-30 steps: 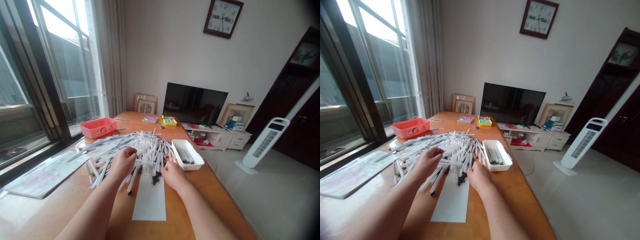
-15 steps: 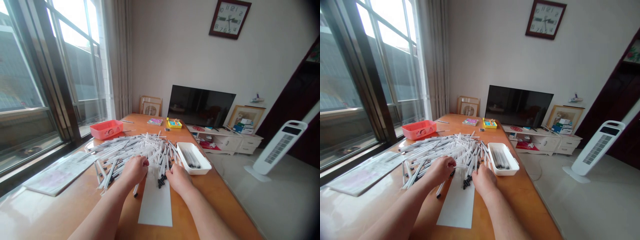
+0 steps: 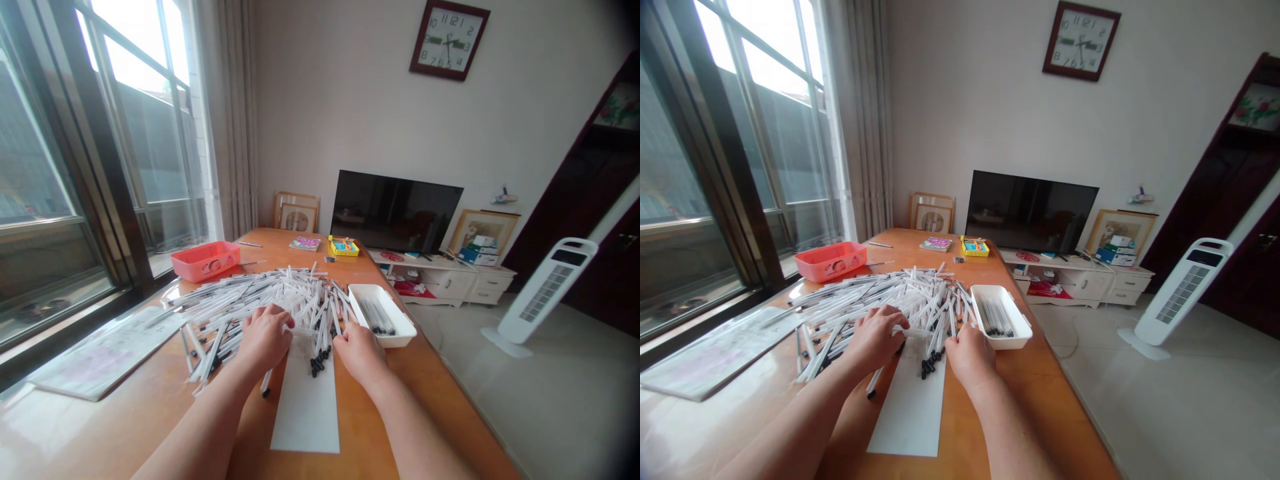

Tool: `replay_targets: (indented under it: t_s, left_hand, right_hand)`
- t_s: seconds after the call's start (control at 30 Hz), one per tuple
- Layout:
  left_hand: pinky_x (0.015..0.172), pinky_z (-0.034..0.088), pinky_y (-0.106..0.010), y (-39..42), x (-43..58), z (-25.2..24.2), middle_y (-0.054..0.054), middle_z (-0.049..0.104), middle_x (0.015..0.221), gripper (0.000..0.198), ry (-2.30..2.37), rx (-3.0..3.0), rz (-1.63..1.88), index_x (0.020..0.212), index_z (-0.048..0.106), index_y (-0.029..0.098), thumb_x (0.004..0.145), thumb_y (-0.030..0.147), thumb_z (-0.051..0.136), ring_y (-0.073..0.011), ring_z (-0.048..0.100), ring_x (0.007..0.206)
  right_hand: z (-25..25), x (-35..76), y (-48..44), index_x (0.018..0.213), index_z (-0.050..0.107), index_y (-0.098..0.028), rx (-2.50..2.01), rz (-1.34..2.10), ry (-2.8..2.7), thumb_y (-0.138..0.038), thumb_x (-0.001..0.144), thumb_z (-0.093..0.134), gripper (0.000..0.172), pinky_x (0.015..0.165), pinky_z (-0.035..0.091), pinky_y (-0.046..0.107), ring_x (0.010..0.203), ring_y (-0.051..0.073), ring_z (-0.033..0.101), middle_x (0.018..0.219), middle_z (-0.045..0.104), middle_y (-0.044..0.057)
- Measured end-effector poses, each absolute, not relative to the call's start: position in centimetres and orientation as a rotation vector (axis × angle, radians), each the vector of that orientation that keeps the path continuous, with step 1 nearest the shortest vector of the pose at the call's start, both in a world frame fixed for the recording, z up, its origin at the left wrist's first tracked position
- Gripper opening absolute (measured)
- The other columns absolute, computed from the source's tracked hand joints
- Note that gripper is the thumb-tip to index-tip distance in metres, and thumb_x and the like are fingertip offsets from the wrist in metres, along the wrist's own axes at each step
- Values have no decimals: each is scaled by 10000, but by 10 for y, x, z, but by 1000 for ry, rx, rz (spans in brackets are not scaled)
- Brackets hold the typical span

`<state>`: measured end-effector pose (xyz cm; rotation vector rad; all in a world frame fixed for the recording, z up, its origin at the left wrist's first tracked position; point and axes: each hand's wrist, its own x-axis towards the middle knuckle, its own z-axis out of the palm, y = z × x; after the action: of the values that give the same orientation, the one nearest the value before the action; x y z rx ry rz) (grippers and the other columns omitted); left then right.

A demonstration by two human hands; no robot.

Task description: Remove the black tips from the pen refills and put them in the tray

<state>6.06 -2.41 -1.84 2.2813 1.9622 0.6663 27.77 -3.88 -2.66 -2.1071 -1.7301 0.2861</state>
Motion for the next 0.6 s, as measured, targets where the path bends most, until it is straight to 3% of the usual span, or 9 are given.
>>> replay_targets:
  t_s: [0.3,0.6]
  left_hand:
    - [948,319,-475,-17,56,-28,-73,655,1145,223,2076,2307,668,992,701,313,827,332,552,-328,486,1140]
    - [879,335,-487,-5,36,-34,-95,642,1193,275,2344,2142,719,1018,710,315,858,364,491,-354,475,1132]
  right_hand:
    - [-29,279,-39,690,567,-213,-1927,273,-1679,-270,816,580,138,545,248,262,609,147,495,664,621,11]
    - [-30,280,-39,688,551,-211,-1874,267,-1671,-247,815,590,137,561,266,253,591,138,470,645,591,-2]
